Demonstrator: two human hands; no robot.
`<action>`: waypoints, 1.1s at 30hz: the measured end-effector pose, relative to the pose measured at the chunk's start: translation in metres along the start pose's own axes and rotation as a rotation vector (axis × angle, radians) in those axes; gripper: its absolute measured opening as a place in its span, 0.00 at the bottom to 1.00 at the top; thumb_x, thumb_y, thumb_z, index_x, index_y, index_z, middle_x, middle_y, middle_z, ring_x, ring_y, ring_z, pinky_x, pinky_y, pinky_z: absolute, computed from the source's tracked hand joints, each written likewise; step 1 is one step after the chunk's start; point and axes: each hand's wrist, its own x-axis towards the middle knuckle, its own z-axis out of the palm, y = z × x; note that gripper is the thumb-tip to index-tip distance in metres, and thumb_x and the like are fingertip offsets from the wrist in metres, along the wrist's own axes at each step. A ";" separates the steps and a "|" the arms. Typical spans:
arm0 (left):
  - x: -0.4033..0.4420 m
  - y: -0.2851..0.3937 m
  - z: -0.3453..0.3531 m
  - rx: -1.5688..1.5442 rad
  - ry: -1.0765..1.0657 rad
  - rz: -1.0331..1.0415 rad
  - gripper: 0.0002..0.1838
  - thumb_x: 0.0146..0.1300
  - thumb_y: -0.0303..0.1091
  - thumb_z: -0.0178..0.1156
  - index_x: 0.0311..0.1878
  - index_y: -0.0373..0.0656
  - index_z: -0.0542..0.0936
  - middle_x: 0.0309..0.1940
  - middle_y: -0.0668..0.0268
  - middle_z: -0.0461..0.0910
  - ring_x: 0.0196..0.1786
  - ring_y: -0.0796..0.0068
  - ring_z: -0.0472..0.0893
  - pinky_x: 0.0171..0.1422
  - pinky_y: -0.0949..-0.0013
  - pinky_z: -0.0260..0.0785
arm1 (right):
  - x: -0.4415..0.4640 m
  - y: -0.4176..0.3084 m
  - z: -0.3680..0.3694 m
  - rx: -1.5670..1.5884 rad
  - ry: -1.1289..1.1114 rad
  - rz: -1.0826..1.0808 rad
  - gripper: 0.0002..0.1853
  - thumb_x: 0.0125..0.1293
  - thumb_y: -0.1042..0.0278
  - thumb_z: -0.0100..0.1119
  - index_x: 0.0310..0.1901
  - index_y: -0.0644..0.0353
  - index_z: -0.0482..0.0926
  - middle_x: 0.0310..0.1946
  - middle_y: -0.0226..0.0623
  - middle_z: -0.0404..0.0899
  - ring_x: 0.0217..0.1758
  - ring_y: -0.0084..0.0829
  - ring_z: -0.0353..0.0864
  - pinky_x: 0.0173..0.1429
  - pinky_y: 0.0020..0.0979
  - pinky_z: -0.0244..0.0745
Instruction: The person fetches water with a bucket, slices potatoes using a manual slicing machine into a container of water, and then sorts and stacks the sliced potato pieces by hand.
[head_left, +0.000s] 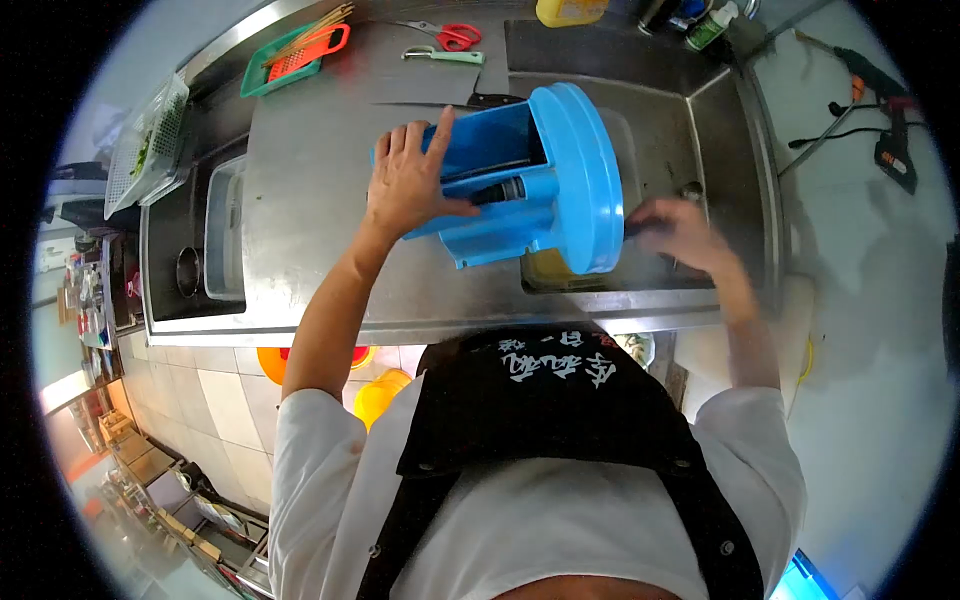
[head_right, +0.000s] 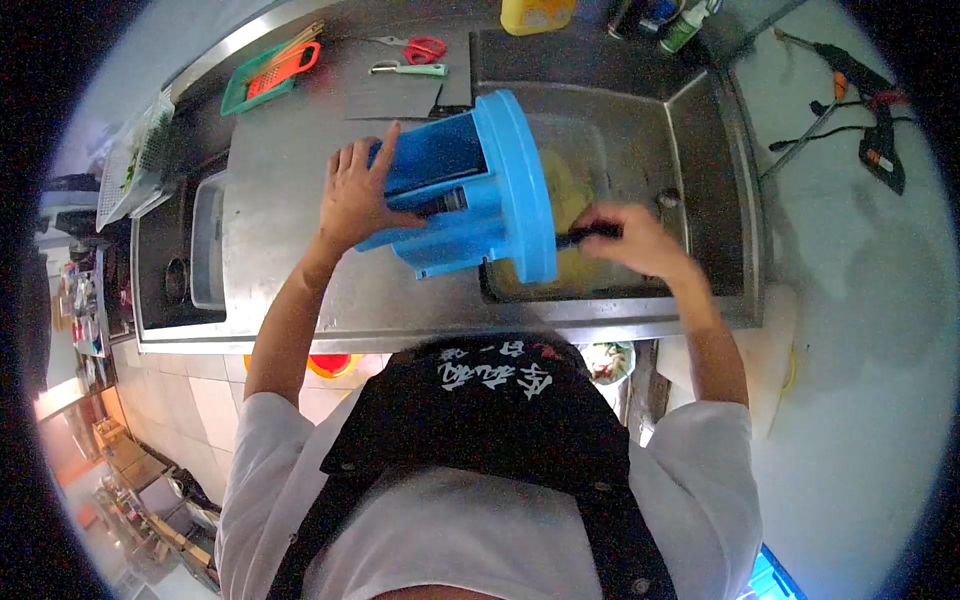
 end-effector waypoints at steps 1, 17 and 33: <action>-0.001 0.001 0.001 0.017 -0.003 0.003 0.65 0.23 0.59 0.75 0.68 0.45 0.57 0.48 0.55 0.69 0.54 0.54 0.68 0.62 0.52 0.56 | 0.001 -0.012 -0.011 0.092 0.051 -0.004 0.12 0.54 0.72 0.63 0.41 0.62 0.78 0.37 0.30 0.80 0.42 0.22 0.75 0.50 0.26 0.70; -0.008 0.008 -0.009 0.022 -0.029 -0.073 0.64 0.24 0.60 0.74 0.68 0.45 0.57 0.51 0.55 0.69 0.56 0.55 0.68 0.63 0.53 0.54 | 0.018 0.043 0.024 0.031 -0.046 0.035 0.14 0.58 0.73 0.58 0.47 0.61 0.78 0.39 0.32 0.80 0.43 0.21 0.77 0.49 0.27 0.72; -0.011 0.016 -0.002 0.053 -0.063 -0.105 0.66 0.23 0.55 0.77 0.70 0.46 0.53 0.51 0.54 0.67 0.55 0.54 0.67 0.61 0.53 0.56 | 0.077 0.099 0.043 0.333 0.047 0.068 0.12 0.61 0.60 0.59 0.41 0.58 0.79 0.30 0.25 0.78 0.31 0.17 0.70 0.31 0.23 0.67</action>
